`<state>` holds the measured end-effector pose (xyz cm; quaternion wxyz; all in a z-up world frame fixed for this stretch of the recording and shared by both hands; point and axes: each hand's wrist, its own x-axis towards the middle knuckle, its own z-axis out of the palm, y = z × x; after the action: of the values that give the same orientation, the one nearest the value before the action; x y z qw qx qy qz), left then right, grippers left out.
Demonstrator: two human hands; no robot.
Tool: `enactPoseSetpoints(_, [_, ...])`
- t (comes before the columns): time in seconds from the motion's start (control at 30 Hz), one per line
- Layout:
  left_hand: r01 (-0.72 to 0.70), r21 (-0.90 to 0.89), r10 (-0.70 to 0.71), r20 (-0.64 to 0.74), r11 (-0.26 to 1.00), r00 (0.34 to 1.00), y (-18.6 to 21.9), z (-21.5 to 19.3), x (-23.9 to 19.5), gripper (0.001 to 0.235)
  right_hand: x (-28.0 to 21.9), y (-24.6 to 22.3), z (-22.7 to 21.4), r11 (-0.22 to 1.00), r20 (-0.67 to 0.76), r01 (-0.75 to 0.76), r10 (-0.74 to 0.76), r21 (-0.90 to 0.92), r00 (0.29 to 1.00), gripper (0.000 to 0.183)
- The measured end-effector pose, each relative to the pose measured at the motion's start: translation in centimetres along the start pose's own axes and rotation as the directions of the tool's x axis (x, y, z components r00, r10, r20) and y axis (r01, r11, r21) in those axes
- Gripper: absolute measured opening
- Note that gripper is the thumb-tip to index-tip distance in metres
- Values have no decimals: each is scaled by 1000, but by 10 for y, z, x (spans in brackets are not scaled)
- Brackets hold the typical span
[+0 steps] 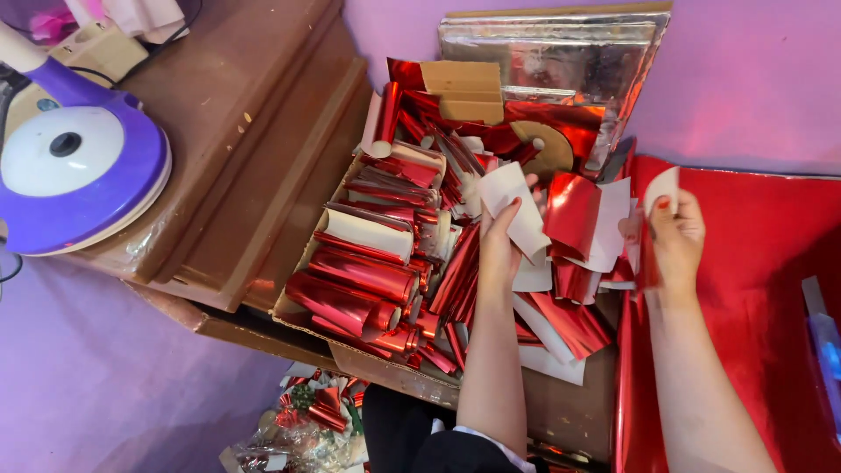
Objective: The person cuts red metallic foil sheets into smaller rectangles using a blue utility knife on a red work surface. They fold the cut pieces and place them into a cardboard box filled with similar red foil pieces. The person repeats the cutting and folding process multiple times.
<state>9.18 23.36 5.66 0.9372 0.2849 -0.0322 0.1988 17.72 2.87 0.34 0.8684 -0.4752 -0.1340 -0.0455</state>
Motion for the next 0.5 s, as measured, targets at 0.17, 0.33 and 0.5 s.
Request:
enactPoseSetpoints(0.17, [254, 285, -250, -52, 924, 967, -16, 12, -3, 72, -8, 21, 23, 862, 10, 177, -197, -475, 980, 15])
enactPoseSetpoints(0.33, [306, 334, -372, 152, 891, 916, -54, -25, 2, 92, -10, 16, 39, 664, 141, 451, -466, -596, 873, 22])
enactPoseSetpoints(0.5, [277, 506, -244, -131, 817, 961, 5, 64, -33, 74, -5, 1, 32, 749, 108, 276, -266, -603, 958, 31])
